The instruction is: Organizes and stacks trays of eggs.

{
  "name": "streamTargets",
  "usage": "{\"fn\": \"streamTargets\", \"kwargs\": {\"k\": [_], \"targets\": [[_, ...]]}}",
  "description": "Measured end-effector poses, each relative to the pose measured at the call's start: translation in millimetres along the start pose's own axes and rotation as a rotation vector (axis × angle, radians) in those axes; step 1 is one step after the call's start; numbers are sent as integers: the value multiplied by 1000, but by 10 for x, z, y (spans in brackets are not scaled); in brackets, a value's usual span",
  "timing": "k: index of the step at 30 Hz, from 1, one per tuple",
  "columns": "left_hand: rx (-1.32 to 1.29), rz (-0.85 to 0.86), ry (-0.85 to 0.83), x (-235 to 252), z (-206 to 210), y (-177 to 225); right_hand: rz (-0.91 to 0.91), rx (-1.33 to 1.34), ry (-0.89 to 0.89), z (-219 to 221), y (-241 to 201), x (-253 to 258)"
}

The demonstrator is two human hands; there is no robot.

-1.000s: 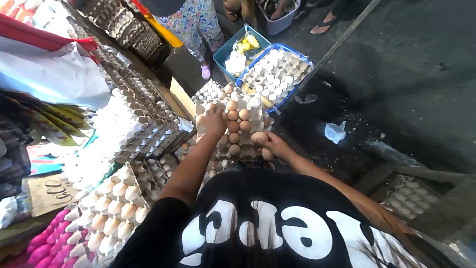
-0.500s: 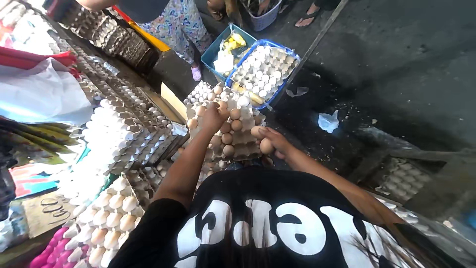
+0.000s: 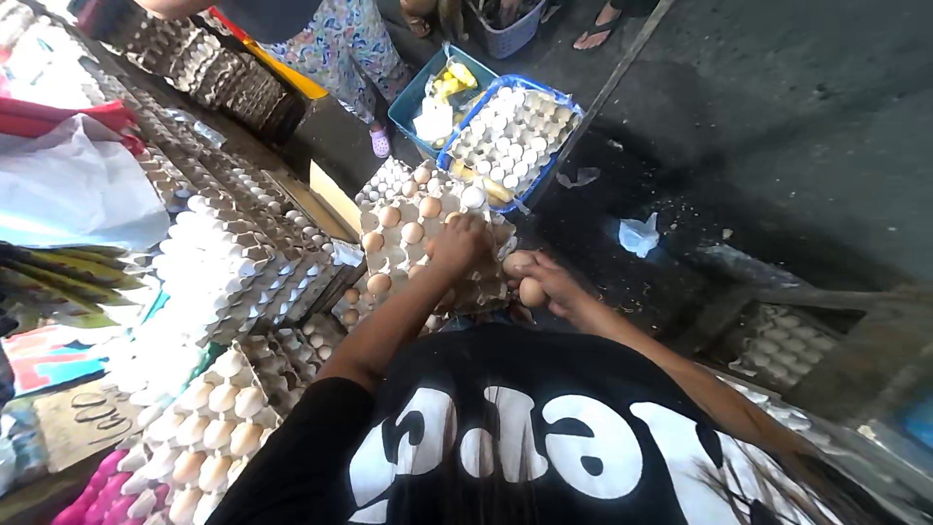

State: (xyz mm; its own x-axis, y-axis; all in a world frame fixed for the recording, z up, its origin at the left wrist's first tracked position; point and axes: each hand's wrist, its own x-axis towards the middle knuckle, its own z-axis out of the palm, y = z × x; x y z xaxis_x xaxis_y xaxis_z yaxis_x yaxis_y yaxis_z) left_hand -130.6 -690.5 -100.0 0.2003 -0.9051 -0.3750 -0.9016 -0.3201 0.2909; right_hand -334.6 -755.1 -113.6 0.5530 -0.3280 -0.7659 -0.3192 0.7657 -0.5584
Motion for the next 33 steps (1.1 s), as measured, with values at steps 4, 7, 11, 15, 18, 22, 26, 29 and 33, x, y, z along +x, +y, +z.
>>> {"fn": "streamTargets", "kwargs": {"k": [4,7,11,15,18,22,26,29,33], "targets": [[-130,-214,12,152,-265,-234,-15,-47,-78,51,58,5],[-201,-324,-64,161,-423,-264,-38,-112,-125,109,72,25],[-164,-292,-154,-134,-356,-194,-43,-161,-102,111,2,38],[-7,-158,-155,-277,-14,-128,-22,-236,-47,49,13,134],[18,-121,-124,-180,40,-133,-11,-257,-54,31,20,210],[-103,-119,0,-270,-48,-182,32,-119,-60,29,59,285],[-191,-91,41,-579,24,-71,77,2,-47,3,118,344],[-120,5,127,-726,281,21,67,-3,-50,1,103,358],[-142,13,233,-766,437,33,55,-8,-55,-22,92,341]]}}
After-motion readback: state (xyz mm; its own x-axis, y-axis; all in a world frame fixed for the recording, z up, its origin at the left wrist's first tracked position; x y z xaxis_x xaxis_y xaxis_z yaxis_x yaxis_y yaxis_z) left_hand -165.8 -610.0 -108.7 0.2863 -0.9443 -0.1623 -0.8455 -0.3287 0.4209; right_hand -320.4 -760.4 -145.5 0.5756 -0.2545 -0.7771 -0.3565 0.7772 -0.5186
